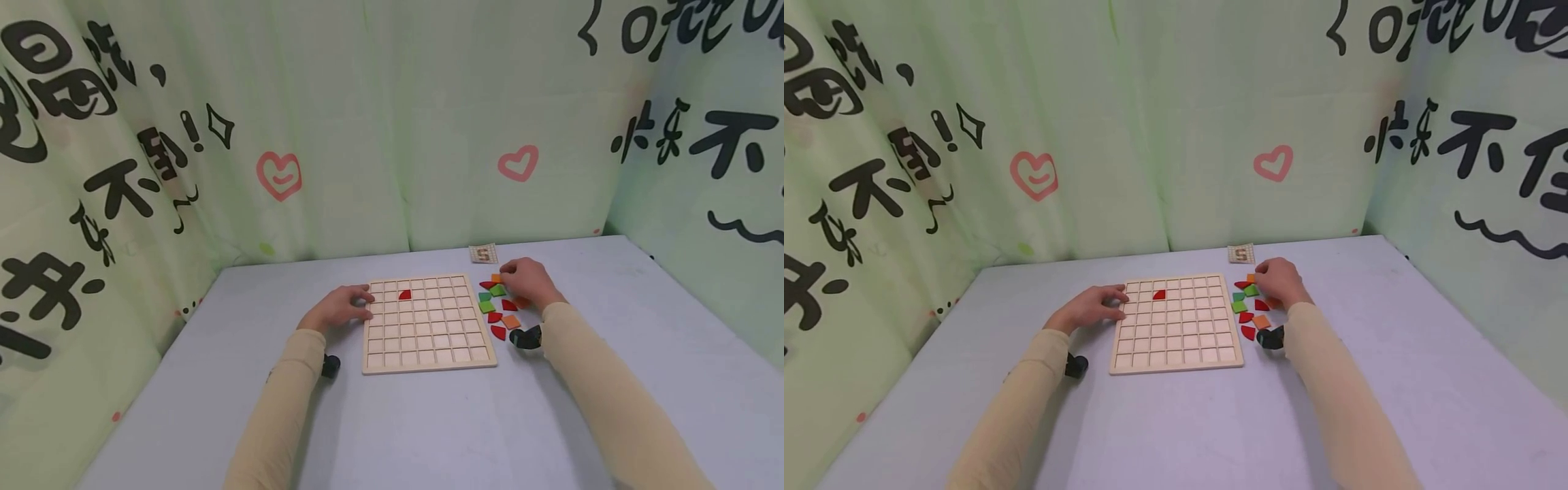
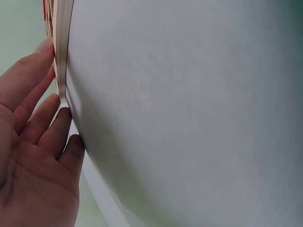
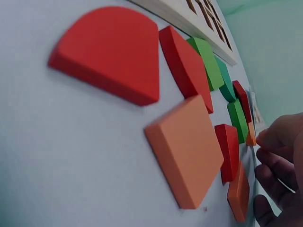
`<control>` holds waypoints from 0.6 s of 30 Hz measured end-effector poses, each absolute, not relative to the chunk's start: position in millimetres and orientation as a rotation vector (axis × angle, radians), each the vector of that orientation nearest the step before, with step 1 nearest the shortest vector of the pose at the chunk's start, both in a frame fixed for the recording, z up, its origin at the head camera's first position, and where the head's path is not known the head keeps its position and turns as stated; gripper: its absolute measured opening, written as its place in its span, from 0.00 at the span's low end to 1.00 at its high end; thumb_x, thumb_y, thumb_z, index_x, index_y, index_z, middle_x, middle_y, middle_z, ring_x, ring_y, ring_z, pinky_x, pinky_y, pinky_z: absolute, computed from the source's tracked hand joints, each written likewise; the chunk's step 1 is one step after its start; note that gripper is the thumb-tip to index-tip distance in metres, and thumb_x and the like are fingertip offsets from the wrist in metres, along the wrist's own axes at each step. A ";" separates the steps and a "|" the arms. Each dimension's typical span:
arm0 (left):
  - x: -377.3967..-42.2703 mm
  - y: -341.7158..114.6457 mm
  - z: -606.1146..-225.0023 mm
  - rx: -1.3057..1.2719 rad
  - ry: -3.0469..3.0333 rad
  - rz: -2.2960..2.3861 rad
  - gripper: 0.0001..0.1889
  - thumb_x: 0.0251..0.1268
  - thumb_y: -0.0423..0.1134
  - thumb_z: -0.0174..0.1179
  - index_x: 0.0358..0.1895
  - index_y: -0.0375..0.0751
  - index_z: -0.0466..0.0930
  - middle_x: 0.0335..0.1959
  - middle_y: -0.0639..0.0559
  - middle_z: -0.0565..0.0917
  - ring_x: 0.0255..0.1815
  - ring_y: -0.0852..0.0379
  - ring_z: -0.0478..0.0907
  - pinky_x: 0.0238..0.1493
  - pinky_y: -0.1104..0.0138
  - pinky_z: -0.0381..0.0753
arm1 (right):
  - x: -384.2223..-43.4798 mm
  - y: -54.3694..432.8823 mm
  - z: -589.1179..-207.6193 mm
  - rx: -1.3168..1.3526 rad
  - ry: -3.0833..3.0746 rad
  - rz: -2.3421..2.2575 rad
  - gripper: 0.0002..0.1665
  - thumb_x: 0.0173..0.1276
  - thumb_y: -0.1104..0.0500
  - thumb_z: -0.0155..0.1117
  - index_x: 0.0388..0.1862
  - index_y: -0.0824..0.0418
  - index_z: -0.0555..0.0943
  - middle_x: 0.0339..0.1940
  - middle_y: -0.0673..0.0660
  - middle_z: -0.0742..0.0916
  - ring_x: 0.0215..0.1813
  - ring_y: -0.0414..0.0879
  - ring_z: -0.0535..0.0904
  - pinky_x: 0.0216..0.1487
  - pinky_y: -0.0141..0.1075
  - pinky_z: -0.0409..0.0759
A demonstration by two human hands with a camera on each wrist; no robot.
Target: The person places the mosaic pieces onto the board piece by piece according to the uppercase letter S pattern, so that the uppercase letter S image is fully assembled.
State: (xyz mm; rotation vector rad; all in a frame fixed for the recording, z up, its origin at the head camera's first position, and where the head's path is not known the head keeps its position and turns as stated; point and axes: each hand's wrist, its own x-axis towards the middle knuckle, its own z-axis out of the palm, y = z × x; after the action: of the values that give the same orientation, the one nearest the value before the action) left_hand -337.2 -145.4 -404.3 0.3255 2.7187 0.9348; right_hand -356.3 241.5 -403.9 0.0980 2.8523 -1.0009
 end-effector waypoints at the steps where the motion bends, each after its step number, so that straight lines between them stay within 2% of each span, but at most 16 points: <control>1: -337.3 -145.5 -404.0 0.321 2.716 0.939 0.19 0.60 0.40 0.68 0.56 0.44 0.82 0.74 0.51 0.65 0.77 0.46 0.53 0.74 0.52 0.55 | -356.5 242.8 -404.2 0.089 2.844 -0.996 0.27 0.74 0.56 0.51 0.67 0.70 0.70 0.63 0.71 0.73 0.58 0.61 0.68 0.58 0.50 0.76; 18: -336.7 -146.3 -403.7 0.351 2.719 0.937 0.19 0.60 0.40 0.68 0.55 0.43 0.82 0.74 0.51 0.65 0.77 0.46 0.54 0.74 0.52 0.55 | -358.8 246.7 -406.9 0.014 2.867 -1.011 0.25 0.73 0.59 0.57 0.65 0.69 0.72 0.62 0.70 0.75 0.61 0.63 0.68 0.63 0.54 0.72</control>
State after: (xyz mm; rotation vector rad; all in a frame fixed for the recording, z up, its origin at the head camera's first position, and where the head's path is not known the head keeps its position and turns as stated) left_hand -336.7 -146.3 -403.7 0.3513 2.7185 0.9375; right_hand -358.8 246.7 -406.9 0.0142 2.8674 -1.0106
